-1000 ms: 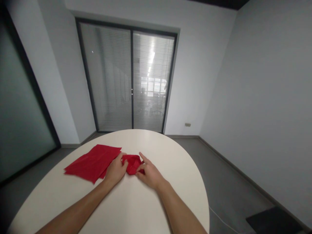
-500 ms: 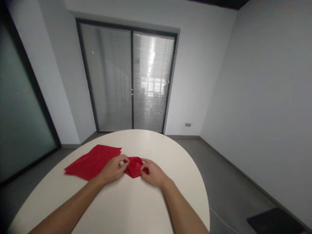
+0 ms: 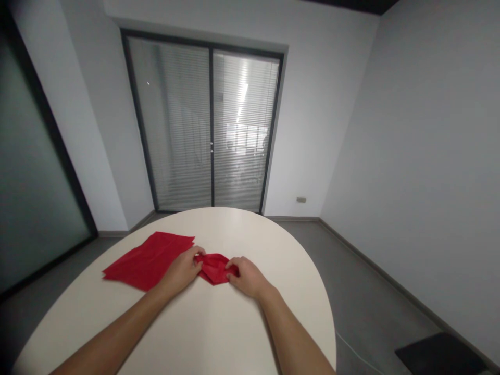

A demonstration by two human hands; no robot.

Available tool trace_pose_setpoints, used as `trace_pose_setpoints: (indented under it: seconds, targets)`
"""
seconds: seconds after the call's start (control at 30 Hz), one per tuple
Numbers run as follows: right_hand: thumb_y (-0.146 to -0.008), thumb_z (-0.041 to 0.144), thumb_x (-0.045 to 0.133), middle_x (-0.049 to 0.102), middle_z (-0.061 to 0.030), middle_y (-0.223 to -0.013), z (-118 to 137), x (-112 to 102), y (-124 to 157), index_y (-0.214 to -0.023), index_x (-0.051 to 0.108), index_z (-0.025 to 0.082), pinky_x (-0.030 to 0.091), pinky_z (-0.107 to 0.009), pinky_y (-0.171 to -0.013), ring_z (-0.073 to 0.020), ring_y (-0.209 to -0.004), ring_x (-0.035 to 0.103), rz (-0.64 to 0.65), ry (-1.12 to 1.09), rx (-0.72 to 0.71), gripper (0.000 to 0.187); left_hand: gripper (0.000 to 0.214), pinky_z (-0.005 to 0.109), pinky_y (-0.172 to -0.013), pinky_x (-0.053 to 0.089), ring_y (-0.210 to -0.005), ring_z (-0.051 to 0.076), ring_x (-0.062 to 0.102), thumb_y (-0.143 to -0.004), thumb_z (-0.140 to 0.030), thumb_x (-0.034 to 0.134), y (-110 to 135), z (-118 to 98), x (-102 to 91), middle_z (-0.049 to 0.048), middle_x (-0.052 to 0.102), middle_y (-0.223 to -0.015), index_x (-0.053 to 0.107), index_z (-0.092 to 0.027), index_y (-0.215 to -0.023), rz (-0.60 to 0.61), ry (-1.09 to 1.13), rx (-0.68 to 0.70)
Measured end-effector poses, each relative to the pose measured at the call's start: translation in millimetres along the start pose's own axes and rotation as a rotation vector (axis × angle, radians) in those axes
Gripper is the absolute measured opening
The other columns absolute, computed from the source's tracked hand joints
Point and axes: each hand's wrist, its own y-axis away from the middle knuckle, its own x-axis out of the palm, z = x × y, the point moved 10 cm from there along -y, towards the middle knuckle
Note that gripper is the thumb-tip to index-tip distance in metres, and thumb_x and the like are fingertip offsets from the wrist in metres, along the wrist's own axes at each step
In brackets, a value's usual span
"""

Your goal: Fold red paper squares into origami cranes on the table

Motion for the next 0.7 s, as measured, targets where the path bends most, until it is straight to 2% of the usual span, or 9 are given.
trace_pose_setpoints:
  seconds: [0.1,0.2,0.27,0.37,0.47,0.57,0.7]
  targets:
    - [-0.078,0.017,0.064,0.069,-0.0048,-0.099,-4.2,4.2,-2.8,-0.12,0.06,0.024,0.047,-0.03,-0.077,-0.0196,-0.084,0.062,-0.016,-0.035,0.014,0.043,0.03,0.036,-0.097,0.044,-0.111,0.023,0.055,-0.079,-0.002,0.051,4.7,-22.8,-3.8,0.0073,0.063,-0.118,0.062,-0.021,-0.099,-0.071,-0.173,0.168]
    - [-0.079,0.015,0.063,0.069,-0.0057,-0.105,-7.0,11.8,-6.6,-0.135,0.048,0.025,0.047,-0.031,-0.081,-0.02,-0.089,0.063,-0.008,-0.084,0.006,0.058,0.029,0.04,-0.106,0.038,-0.117,0.023,0.052,-0.083,-0.004,0.052,11.0,-41.4,9.4,0.0056,0.061,-0.126,0.064,-0.023,-0.102,-0.008,-0.246,0.321]
    - [-0.079,0.015,0.063,0.069,-0.0065,-0.107,-9.9,15.6,-8.7,-0.141,0.044,0.025,0.048,-0.032,-0.083,-0.0202,-0.091,0.063,-0.007,-0.087,0.014,0.065,0.033,0.041,-0.108,0.037,-0.119,0.024,0.052,-0.085,-0.008,0.055,12.3,-41.5,15.8,0.0054,0.061,-0.129,0.062,-0.024,-0.112,0.01,-0.259,0.323]
    - [-0.078,0.015,0.065,0.068,-0.0074,-0.108,-12.3,17.6,-10.4,-0.14,0.047,0.025,0.048,-0.032,-0.085,-0.0204,-0.091,0.063,-0.015,-0.043,0.023,0.065,0.04,0.044,-0.11,0.035,-0.125,0.028,0.049,-0.085,-0.016,0.061,8.8,-25.7,13.1,0.0098,0.057,-0.137,0.057,-0.02,-0.124,-0.067,-0.27,0.201]
    - [-0.077,0.015,0.065,0.068,-0.0075,-0.11,-9.7,16.5,-10.0,-0.135,0.053,0.024,0.047,-0.032,-0.086,-0.0204,-0.092,0.063,-0.007,-0.006,0.014,0.06,0.041,0.042,-0.104,0.039,-0.119,0.028,0.056,-0.084,-0.024,0.066,4.3,-0.3,5.5,0.0117,0.064,-0.127,0.056,-0.018,-0.124,-0.136,-0.22,0.006]
    - [-0.076,0.013,0.063,0.068,-0.0071,-0.11,-4.2,11.8,-8.2,-0.129,0.057,0.024,0.047,-0.032,-0.087,-0.0207,-0.094,0.062,-0.002,-0.001,0.005,0.055,0.031,0.032,-0.087,0.047,-0.099,0.022,0.066,-0.084,-0.027,0.066,1.8,20.7,7.1,0.0069,0.071,-0.107,0.06,-0.021,-0.114,-0.082,-0.086,-0.172]
    - [-0.075,0.01,0.06,0.067,-0.0068,-0.112,4.1,5.2,-5.9,-0.12,0.062,0.022,0.047,-0.032,-0.09,-0.0215,-0.1,0.061,-0.011,-0.007,-0.018,0.046,0.011,0.026,-0.075,0.045,-0.086,0.019,0.067,-0.083,-0.027,0.066,0.8,25.3,10.0,0.0029,0.072,-0.09,0.064,-0.023,-0.093,-0.007,-0.047,-0.25]
